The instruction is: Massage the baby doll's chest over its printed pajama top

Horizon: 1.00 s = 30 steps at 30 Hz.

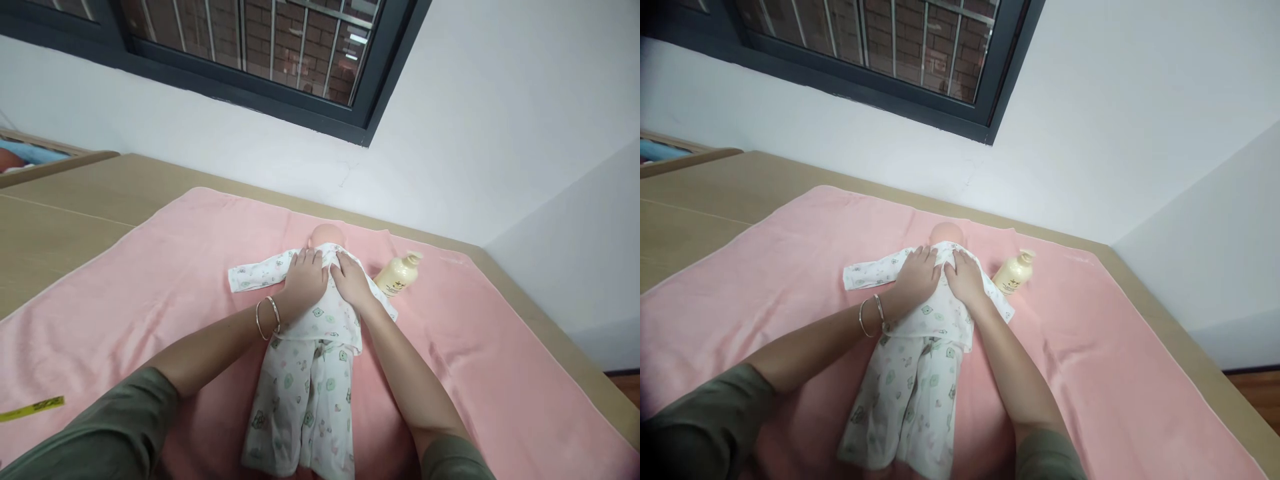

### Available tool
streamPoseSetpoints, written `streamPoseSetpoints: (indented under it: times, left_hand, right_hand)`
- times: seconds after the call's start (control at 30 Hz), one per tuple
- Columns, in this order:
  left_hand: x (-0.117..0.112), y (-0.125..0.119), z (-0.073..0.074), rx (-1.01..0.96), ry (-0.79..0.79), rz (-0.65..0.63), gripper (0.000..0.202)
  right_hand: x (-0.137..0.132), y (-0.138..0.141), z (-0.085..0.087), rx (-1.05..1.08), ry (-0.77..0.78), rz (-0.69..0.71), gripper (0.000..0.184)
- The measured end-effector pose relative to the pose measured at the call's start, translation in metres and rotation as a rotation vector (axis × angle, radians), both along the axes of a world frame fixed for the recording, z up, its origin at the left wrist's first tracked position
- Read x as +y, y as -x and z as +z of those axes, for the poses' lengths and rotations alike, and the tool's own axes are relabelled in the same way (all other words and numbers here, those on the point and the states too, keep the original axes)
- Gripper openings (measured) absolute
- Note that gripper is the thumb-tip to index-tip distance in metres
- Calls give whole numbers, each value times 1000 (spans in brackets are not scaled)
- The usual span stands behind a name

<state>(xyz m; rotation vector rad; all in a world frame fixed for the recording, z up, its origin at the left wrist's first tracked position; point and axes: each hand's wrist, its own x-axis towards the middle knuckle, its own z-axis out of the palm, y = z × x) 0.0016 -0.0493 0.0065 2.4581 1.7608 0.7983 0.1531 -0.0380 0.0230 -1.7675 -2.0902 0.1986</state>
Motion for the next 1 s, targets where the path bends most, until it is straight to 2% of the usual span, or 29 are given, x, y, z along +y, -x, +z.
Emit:
streamPoseSetpoints:
  times: [0.13,0.27,0.37,0.43,0.53,0.63,0.7,0.83,0.93,1.0]
  left_hand:
    - [-1,2,0,2,24,-57,53]
    - [26,17,3,-5,111,-187,51]
    - [37,23,6,-22,137,-200,50]
    - [32,19,6,-14,107,-155,49]
    - [9,8,4,26,29,-96,50]
    - [-11,-1,1,70,4,-98,52]
    - [-14,-2,1,80,23,-121,51]
    - [5,9,3,28,68,-182,52]
    - [27,20,5,-3,101,-218,53]
    - [35,23,4,-14,121,-188,53]
  right_hand:
    - [-9,7,8,-54,31,-12,58]
    - [-36,33,13,-144,60,-70,59]
    - [-50,41,17,-151,86,-34,58]
    - [-48,36,20,-121,103,-9,56]
    - [-30,18,22,-56,101,45,53]
    - [-12,5,19,-42,92,52,50]
    - [-8,4,16,-61,96,3,52]
    - [-22,19,15,-119,113,-62,58]
    - [-39,29,20,-122,141,-21,60]
    - [-47,31,24,-116,151,13,61]
